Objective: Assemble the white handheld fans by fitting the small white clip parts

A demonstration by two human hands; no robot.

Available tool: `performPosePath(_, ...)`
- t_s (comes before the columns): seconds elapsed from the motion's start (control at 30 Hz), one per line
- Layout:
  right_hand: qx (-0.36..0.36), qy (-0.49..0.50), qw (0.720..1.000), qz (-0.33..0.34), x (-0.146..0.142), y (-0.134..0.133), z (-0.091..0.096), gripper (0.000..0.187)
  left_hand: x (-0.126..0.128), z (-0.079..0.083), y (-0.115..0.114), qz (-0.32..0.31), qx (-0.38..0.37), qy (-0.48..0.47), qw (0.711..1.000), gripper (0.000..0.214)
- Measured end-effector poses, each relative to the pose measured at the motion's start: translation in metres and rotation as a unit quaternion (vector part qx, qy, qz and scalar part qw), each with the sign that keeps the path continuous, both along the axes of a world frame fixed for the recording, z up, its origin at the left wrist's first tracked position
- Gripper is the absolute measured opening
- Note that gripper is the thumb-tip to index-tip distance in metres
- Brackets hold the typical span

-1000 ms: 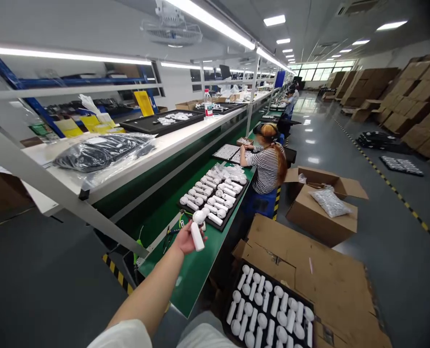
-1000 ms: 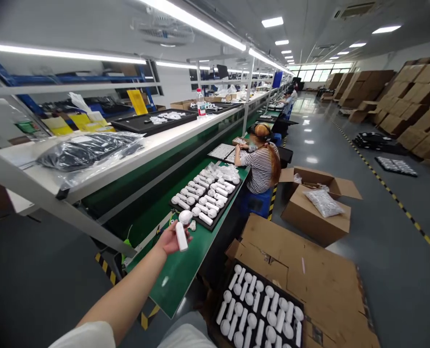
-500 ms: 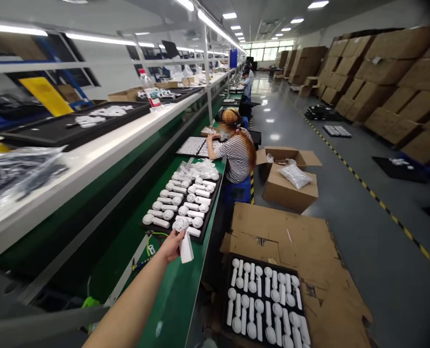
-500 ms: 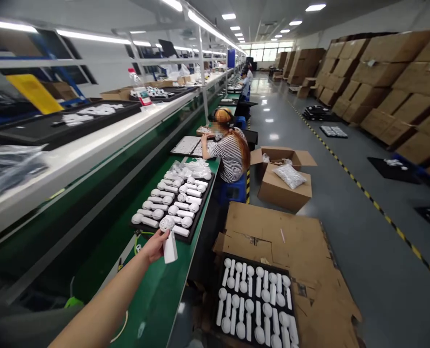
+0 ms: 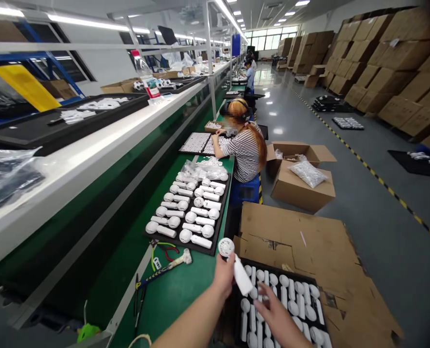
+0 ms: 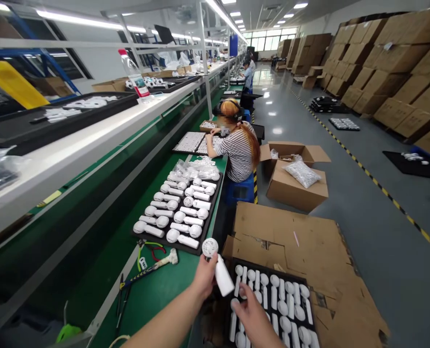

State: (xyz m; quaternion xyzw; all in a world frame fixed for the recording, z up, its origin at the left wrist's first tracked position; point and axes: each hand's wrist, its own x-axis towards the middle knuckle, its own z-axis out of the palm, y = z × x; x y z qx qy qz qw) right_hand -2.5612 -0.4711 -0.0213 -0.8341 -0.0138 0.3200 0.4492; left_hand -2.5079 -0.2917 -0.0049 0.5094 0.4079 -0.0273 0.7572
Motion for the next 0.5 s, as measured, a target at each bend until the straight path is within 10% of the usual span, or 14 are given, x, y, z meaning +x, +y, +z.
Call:
performPosePath(0.13, 0.011, -0.05, 0.994, 0.098, 0.086, 0.073, 0.002, 0.046, 0.015, 0.001, 0.027, 0.036, -0.017, -0.026, 0.999, 0.037)
performPosePath(0.27, -0.07, -0.125, 0.972, 0.186, 0.173, 0.118, 0.013, 0.032, 0.022, -0.001, 0.117, 0.133, 0.024, -0.01, 0.991, 0.046)
performPosePath(0.5, -0.269, -0.253, 0.896, 0.248, 0.344, 0.205, 0.023, 0.035, -0.011, -0.054, 0.22, 0.328, 0.001, 0.09, 0.941, 0.026)
